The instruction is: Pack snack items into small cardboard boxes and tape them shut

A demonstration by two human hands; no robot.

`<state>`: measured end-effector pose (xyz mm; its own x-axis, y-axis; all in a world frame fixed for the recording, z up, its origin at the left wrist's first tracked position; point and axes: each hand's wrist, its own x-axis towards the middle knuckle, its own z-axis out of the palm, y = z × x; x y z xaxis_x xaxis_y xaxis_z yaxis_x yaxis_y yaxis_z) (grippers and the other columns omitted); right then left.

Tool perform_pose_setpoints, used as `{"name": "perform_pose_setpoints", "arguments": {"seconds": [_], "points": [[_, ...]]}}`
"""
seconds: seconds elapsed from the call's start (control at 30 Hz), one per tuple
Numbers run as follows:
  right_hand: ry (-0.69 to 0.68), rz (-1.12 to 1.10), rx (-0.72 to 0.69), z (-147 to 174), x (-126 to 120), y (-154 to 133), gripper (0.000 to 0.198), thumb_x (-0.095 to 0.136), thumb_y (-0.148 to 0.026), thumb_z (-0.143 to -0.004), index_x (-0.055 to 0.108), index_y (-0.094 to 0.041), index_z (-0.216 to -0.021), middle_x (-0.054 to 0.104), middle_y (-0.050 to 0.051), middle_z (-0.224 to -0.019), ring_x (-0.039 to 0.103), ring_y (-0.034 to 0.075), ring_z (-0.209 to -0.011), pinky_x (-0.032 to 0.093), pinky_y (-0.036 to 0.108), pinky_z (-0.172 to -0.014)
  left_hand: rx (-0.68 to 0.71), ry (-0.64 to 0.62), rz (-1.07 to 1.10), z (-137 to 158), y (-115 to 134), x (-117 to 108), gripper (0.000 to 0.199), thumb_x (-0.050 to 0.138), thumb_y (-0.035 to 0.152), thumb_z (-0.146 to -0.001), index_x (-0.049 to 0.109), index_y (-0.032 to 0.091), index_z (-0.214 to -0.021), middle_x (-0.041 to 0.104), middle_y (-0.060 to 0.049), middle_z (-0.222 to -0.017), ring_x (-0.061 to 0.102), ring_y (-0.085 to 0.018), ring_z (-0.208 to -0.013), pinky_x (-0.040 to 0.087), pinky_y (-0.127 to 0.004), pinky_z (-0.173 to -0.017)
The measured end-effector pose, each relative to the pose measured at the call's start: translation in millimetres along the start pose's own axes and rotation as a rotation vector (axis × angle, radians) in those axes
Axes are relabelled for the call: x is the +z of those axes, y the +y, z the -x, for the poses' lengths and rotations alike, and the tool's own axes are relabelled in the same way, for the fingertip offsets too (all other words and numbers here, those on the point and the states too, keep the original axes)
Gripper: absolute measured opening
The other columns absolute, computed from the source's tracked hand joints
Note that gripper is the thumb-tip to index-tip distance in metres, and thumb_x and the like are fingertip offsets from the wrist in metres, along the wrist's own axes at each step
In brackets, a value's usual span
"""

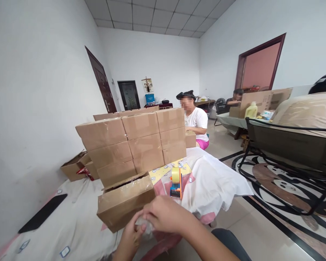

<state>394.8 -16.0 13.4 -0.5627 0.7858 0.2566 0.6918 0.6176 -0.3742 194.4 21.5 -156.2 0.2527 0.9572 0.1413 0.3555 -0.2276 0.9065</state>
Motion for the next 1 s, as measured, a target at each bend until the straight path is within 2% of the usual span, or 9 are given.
{"name": "perform_pose_setpoints", "arguments": {"seconds": [0.07, 0.13, 0.23, 0.3, 0.37, 0.47, 0.63, 0.8, 1.0], "points": [[0.133, -0.083, 0.045, 10.1, -18.0, 7.5, 0.026, 0.053, -0.023, -0.096, 0.057, -0.018, -0.072, 0.06, -0.002, -0.068, 0.05, 0.011, -0.063, 0.029, 0.025, -0.06, 0.013, -0.029, -0.149, 0.0, -2.1, 5.4, 0.089, 0.048, 0.089, -0.075, 0.071, 0.014, -0.12, 0.038, 0.007, -0.045, 0.037, -0.014, -0.044, 0.027, -0.026, -0.048], [0.257, -0.161, 0.084, 20.4, -33.5, 17.9, 0.031, 0.051, -0.027, -0.1, 0.054, -0.018, -0.07, 0.055, -0.003, -0.066, 0.049, 0.01, -0.062, 0.032, 0.025, -0.061, 0.215, 0.049, -0.349, -0.2, 10.8, 0.1, 0.07, 0.05, 0.081, -0.082, 0.076, 0.021, -0.108, 0.051, 0.003, -0.05, 0.049, -0.017, -0.049, 0.034, -0.028, -0.053], [0.396, -0.265, 0.002, 28.7, -42.4, 36.9, 0.027, 0.055, -0.027, -0.099, 0.057, -0.019, -0.072, 0.057, -0.001, -0.072, 0.053, 0.012, -0.068, 0.038, 0.026, -0.065, 0.626, 0.334, -0.64, -8.8, 50.3, -32.8, 0.038, 0.052, 0.053, -0.097, 0.079, 0.026, -0.096, 0.076, -0.006, -0.081, 0.068, -0.023, -0.079, 0.045, -0.036, -0.078], [0.464, -0.321, -0.093, 26.0, -38.9, 47.8, 0.021, 0.058, -0.026, -0.097, 0.06, -0.02, -0.077, 0.062, 0.003, -0.081, 0.058, 0.015, -0.076, 0.043, 0.028, -0.071, 0.683, 0.505, -0.858, -20.5, 74.1, -63.8, 0.025, 0.061, 0.045, -0.095, 0.077, 0.027, -0.104, 0.078, -0.008, -0.109, 0.07, -0.029, -0.101, 0.042, -0.043, -0.091], [0.507, -0.357, -0.146, 17.0, -32.2, 53.9, 0.017, 0.06, -0.024, -0.096, 0.062, -0.02, -0.08, 0.065, 0.005, -0.087, 0.061, 0.018, -0.084, 0.045, 0.031, -0.077, 0.659, 0.452, -1.01, -31.6, 84.7, -91.2, 0.038, 0.064, 0.046, -0.093, 0.068, 0.027, -0.126, 0.069, -0.01, -0.134, 0.064, -0.033, -0.121, 0.036, -0.051, -0.105], [0.506, -0.377, -0.191, -4.4, -22.4, 53.2, 0.015, 0.063, -0.022, -0.095, 0.062, -0.021, -0.079, 0.066, 0.006, -0.091, 0.062, 0.019, -0.089, 0.047, 0.034, -0.081, 0.659, 0.258, -1.097, -38.1, 77.7, -113.4, 0.046, 0.061, 0.039, -0.096, 0.057, 0.028, -0.141, 0.063, -0.007, -0.143, 0.059, -0.03, -0.131, 0.034, -0.05, -0.11], [0.431, -0.427, -0.256, -44.0, -8.2, 38.8, 0.02, 0.064, -0.021, -0.092, 0.056, -0.021, -0.074, 0.066, 0.006, -0.097, 0.062, 0.02, -0.095, 0.047, 0.038, -0.085, 0.594, 0.17, -1.06, -33.2, 63.7, -116.1, 0.041, 0.059, 0.037, -0.098, 0.06, 0.025, -0.137, 0.055, -0.008, -0.151, 0.061, -0.028, -0.128, 0.043, -0.042, -0.1], [0.348, -0.443, -0.262, -75.3, 7.4, 31.7, 0.023, 0.067, -0.019, -0.089, 0.052, -0.022, -0.071, 0.066, 0.005, -0.096, 0.061, 0.022, -0.095, 0.046, 0.041, -0.087, 0.552, 0.089, -0.952, -38.3, 72.4, -127.9, 0.045, 0.06, 0.04, -0.098, 0.056, 0.023, -0.139, 0.064, -0.007, -0.142, 0.062, -0.025, -0.127, 0.04, -0.042, -0.097], [0.285, -0.571, -0.16, -92.3, 26.7, 30.4, 0.023, 0.066, -0.017, -0.09, 0.046, -0.024, -0.081, 0.069, 0.003, -0.091, 0.064, 0.02, -0.088, 0.049, 0.038, -0.082, 0.495, 0.007, -0.849, -44.3, 77.0, -143.3, 0.05, 0.059, 0.04, -0.098, 0.05, 0.023, -0.144, 0.066, -0.01, -0.138, 0.064, -0.025, -0.122, 0.036, -0.042, -0.095]]}}
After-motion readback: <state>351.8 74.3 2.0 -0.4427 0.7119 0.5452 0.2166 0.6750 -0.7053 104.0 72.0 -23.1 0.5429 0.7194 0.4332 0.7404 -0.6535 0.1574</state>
